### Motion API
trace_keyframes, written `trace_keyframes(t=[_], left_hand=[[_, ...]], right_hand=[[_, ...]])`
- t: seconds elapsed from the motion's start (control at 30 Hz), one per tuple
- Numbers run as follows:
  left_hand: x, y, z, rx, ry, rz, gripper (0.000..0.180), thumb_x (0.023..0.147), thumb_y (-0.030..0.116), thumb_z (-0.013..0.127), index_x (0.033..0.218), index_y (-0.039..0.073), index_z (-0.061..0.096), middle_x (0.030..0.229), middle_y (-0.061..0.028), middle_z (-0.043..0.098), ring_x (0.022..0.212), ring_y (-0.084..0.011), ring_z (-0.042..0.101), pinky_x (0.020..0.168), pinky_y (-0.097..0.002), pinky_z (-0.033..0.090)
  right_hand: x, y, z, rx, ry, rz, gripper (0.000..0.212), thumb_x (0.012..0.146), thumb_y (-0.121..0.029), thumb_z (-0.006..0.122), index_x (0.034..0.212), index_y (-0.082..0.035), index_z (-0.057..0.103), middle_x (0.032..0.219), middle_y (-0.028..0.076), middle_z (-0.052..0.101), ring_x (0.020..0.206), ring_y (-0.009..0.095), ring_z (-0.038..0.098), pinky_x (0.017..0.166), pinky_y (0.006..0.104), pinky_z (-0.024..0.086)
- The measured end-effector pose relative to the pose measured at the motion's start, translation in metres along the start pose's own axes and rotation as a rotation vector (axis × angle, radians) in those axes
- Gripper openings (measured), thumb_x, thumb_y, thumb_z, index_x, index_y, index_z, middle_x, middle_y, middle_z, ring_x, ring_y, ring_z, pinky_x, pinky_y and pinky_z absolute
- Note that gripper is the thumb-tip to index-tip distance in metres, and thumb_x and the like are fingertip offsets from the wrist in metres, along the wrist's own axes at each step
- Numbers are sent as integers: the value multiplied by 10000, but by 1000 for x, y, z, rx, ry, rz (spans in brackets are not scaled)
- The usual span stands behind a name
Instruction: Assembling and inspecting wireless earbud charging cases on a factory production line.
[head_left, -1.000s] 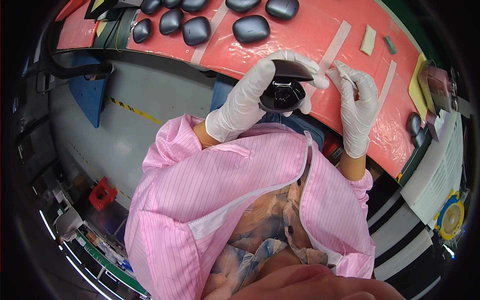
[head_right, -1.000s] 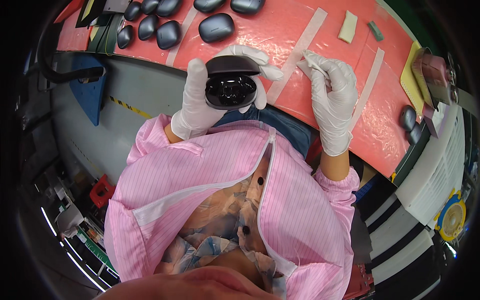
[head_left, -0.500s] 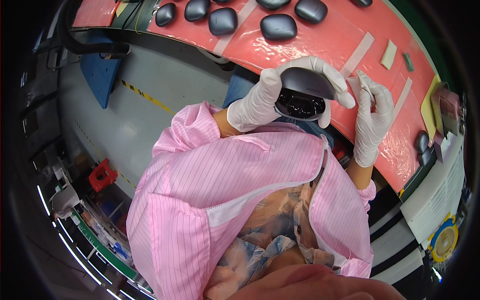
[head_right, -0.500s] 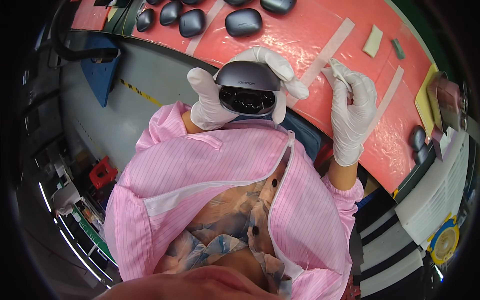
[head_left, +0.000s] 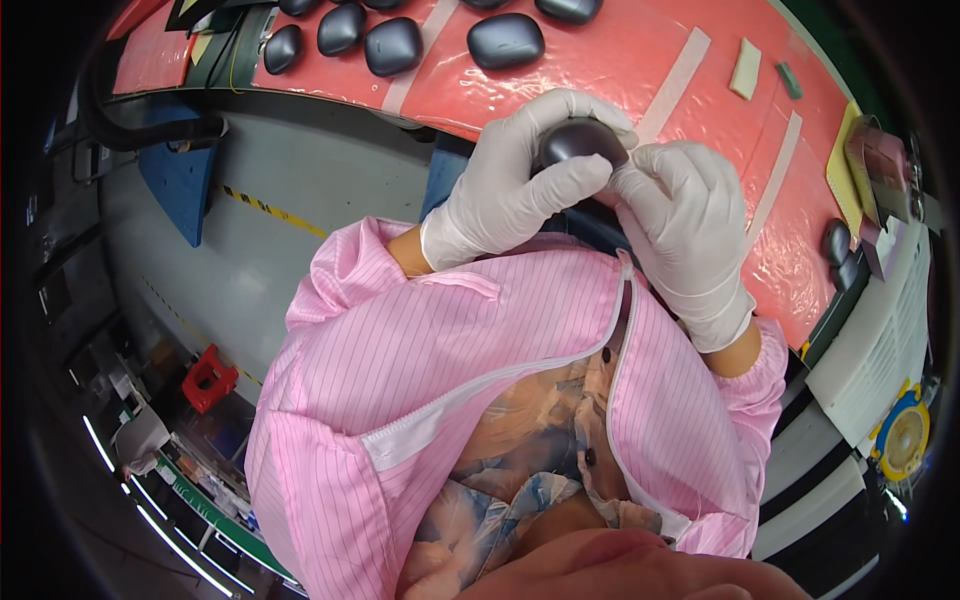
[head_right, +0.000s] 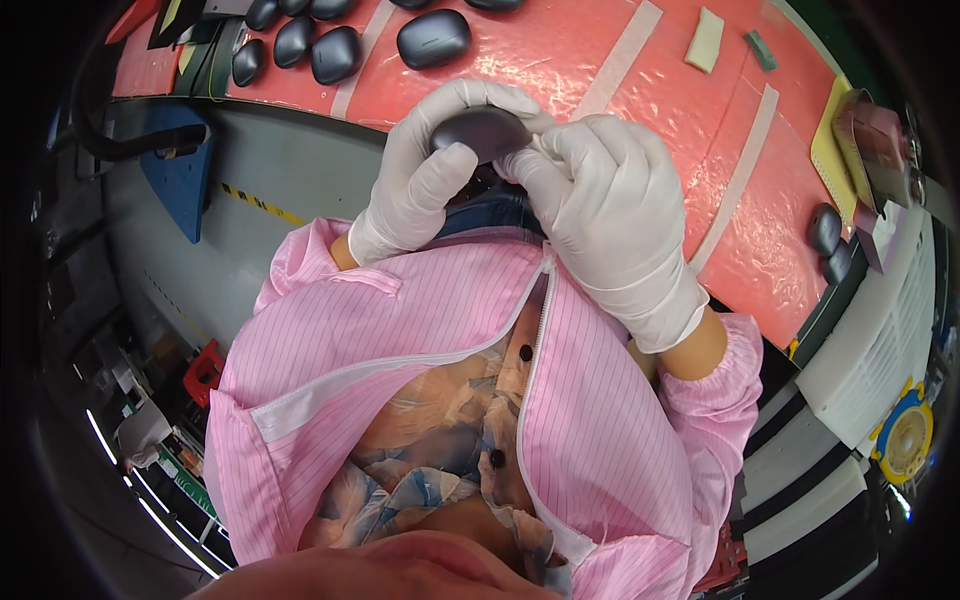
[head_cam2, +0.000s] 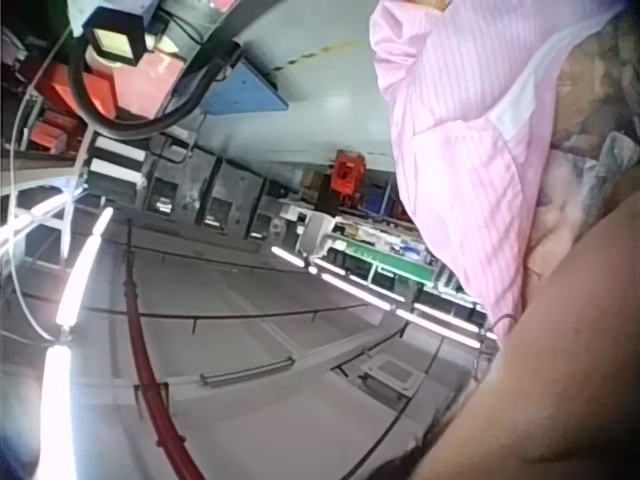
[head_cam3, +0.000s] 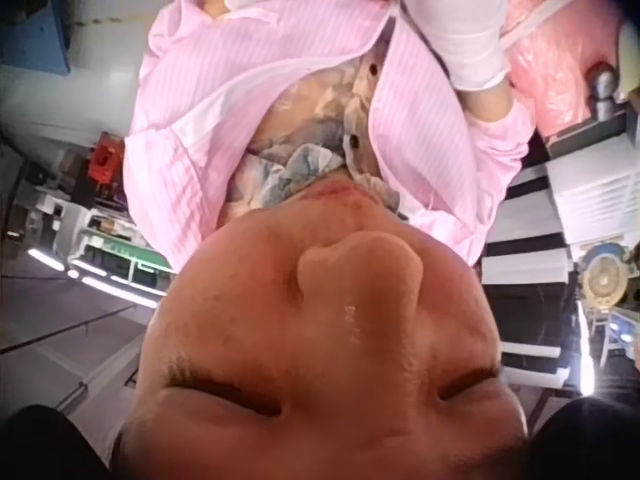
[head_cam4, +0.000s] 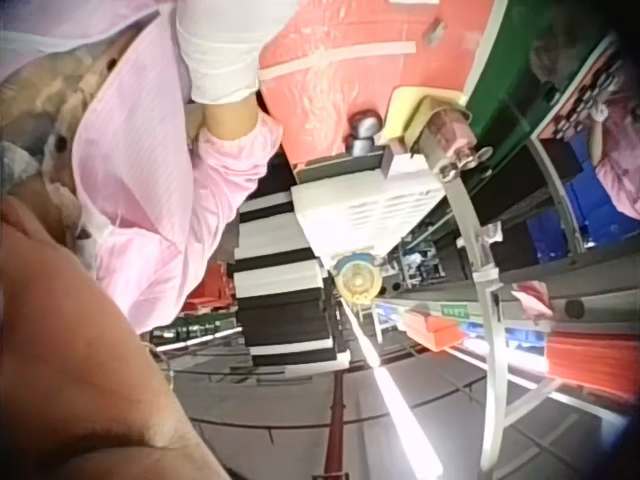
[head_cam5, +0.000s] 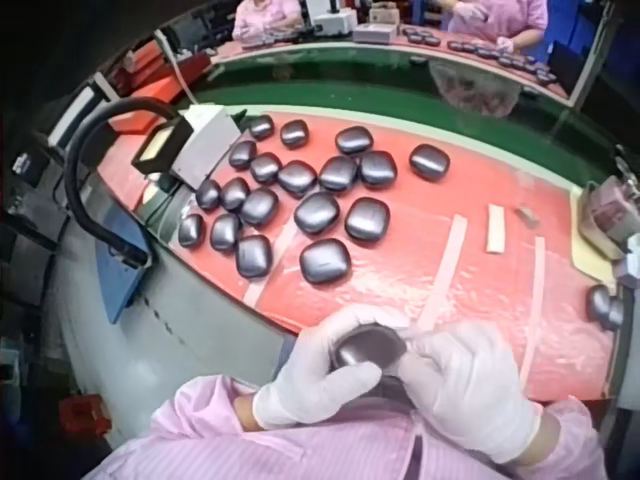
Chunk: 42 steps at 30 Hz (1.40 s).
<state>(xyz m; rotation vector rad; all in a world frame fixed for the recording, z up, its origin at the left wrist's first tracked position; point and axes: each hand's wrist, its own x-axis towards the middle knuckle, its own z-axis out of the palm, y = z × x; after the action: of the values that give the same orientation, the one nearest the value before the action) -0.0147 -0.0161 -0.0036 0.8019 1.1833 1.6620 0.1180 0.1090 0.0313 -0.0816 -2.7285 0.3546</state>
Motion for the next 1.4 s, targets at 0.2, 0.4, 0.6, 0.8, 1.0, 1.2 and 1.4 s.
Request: trace_keyframes(t=[0.2, 0.4, 0.6, 0.8, 1.0, 1.2, 1.4], left_hand=[[1, 14, -1, -103, -51, 41, 965, 716, 784, 542, 1189, -55, 481, 1223, -236, 559, 764, -191, 655, 629, -251, 525], [6, 10, 7, -299, -40, 103, 840, 804, 737, 482, 1154, -23, 558, 981, -141, 636, 744, -158, 620, 647, -253, 496], [19, 16, 9, -873, 246, -316, 687, 925, 643, 329, 1065, -2, 520, 1060, -199, 608, 773, -233, 624, 563, -256, 484], [20, 15, 10, -944, 283, -308, 679, 944, 614, 296, 1120, 12, 558, 1219, -251, 541, 870, -240, 633, 591, -238, 522], [21, 16, 24, -589, 278, -380, 634, 935, 619, 348, 1088, 35, 543, 983, -146, 643, 727, -188, 621, 582, -259, 469], [18, -2, 32, -199, 188, -37, 582, 975, 558, 323, 1127, 44, 551, 904, -94, 639, 622, -121, 555, 581, -248, 452], [14, 11, 13, -560, 141, -281, 456, 958, 395, 495, 1185, 0, 513, 1114, -137, 606, 937, -201, 601, 743, -274, 479]], right_hand=[[-10, 22, -5, 179, 270, 166, 296, 699, 48, 656, 953, -100, 690, 822, 17, 607, 726, 194, 578, 642, 305, 452], [-29, 16, 20, 693, 359, 559, 227, 843, 82, 563, 1029, -5, 660, 945, 73, 620, 779, 126, 594, 659, 235, 473], [-43, 13, 32, 920, 348, 780, 214, 913, 24, 522, 1099, 36, 627, 1025, 84, 612, 904, 148, 620, 807, 254, 498], [-39, 11, 33, 1013, 372, 831, 197, 932, -21, 530, 1093, 24, 635, 1063, 85, 628, 953, 138, 595, 868, 259, 473], [-18, 37, 13, 508, 396, 343, 272, 827, 40, 588, 1077, -46, 651, 914, 68, 647, 791, 188, 645, 706, 272, 507], [7, 35, -3, 393, 116, -30, 257, 686, 8, 666, 931, -68, 668, 845, 45, 643, 781, 237, 595, 705, 325, 459], [0, 45, -10, -30, 181, 43, 276, 723, 51, 640, 954, -100, 656, 878, 31, 637, 729, 213, 613, 644, 316, 483]])
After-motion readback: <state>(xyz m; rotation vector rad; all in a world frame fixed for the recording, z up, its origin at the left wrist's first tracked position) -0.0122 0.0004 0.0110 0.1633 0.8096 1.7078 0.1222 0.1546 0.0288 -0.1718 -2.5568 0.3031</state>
